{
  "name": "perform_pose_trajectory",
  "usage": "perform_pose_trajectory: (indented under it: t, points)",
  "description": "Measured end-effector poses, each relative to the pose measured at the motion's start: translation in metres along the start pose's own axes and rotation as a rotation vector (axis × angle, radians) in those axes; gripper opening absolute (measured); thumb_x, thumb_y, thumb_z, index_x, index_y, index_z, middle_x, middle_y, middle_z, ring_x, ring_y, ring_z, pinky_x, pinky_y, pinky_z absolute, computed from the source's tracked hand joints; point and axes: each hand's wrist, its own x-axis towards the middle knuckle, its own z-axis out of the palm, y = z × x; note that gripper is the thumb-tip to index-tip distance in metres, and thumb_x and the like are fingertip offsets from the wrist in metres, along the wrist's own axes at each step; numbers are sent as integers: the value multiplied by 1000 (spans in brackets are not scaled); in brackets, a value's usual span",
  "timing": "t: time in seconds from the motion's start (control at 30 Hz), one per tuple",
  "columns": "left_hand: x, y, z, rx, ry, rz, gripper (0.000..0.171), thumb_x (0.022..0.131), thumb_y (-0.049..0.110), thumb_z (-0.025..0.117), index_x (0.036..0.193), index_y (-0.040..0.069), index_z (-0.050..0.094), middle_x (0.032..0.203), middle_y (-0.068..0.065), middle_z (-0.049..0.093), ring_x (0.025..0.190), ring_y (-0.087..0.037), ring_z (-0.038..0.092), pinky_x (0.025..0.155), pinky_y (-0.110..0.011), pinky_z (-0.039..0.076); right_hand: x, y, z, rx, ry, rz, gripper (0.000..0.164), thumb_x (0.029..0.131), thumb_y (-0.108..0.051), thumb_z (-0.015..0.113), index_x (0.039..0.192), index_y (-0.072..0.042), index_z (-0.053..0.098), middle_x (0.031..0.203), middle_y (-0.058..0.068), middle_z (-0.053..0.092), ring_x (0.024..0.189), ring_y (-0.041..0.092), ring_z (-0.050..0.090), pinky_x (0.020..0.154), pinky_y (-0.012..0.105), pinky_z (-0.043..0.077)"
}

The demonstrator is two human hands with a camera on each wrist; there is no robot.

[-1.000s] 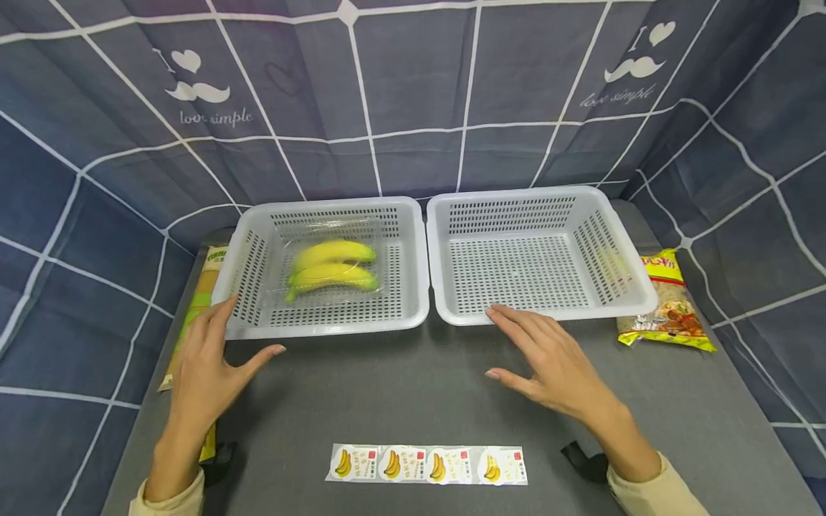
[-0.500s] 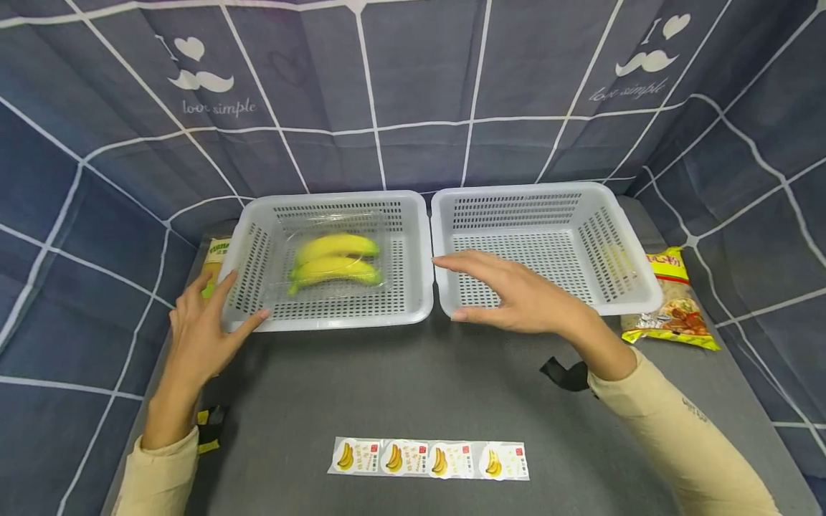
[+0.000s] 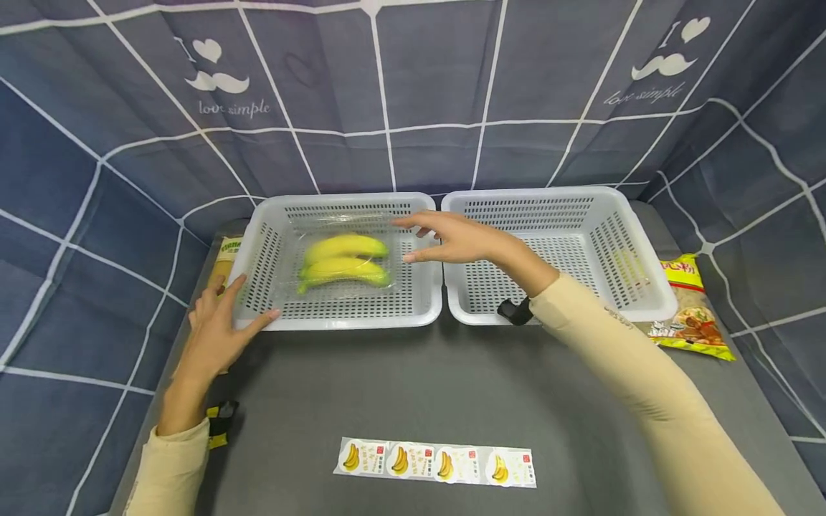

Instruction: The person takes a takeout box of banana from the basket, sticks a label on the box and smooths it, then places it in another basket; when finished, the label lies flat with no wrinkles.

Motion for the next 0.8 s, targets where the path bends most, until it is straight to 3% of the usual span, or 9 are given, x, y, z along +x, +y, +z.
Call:
perform_pose_trajectory:
  t: [0.13, 0.3, 0.43, 0.57, 0.63, 0.8]
  points:
    - [-1, -4, 6, -39, 2, 5, 89, 88, 47, 69, 154, 5, 28, 156, -30, 18, 134, -56, 23, 90, -64, 18, 27, 8, 8, -49, -40, 4, 76, 89, -55, 65, 152, -23, 37, 155, -2, 39, 137, 26, 42, 108, 48, 40]
    - [-3, -7, 8, -59, 40, 39, 89, 86, 44, 72, 153, 5, 29, 153, -31, 23, 131, -56, 26, 84, -61, 18, 53, 15, 18, -135, -63, 10, 79, 87, -56, 66, 152, -22, 36, 156, 8, 33, 144, 29, 32, 114, 51, 32]
    - [-5, -9, 12, -66, 45, 55, 90, 85, 43, 74, 153, 5, 29, 152, -32, 24, 130, -56, 26, 83, -59, 18, 66, 22, 25, -141, -67, 49, 80, 86, -57, 67, 152, -25, 36, 161, 16, 18, 142, 37, 34, 109, 56, 36]
    - [-4, -12, 13, -74, 54, 67, 92, 83, 41, 77, 153, 6, 29, 151, -32, 24, 129, -56, 26, 83, -58, 18, 75, 29, 29, -150, -54, 93, 82, 83, -59, 69, 153, -33, 34, 164, 17, 3, 133, 41, 45, 100, 55, 45]
    - [-3, -13, 13, -76, 57, 65, 93, 82, 41, 77, 154, 7, 28, 151, -32, 24, 130, -55, 26, 83, -59, 18, 78, 31, 30, -153, -46, 108, 84, 81, -59, 71, 152, -35, 33, 163, 16, 3, 130, 40, 48, 99, 53, 47]
    - [-3, -14, 12, -77, 65, 55, 95, 82, 42, 78, 154, 7, 27, 151, -32, 25, 130, -55, 26, 83, -60, 18, 83, 34, 35, -194, -18, 136, 87, 76, -65, 73, 150, -37, 37, 153, 14, 22, 117, 31, 52, 91, 46, 50]
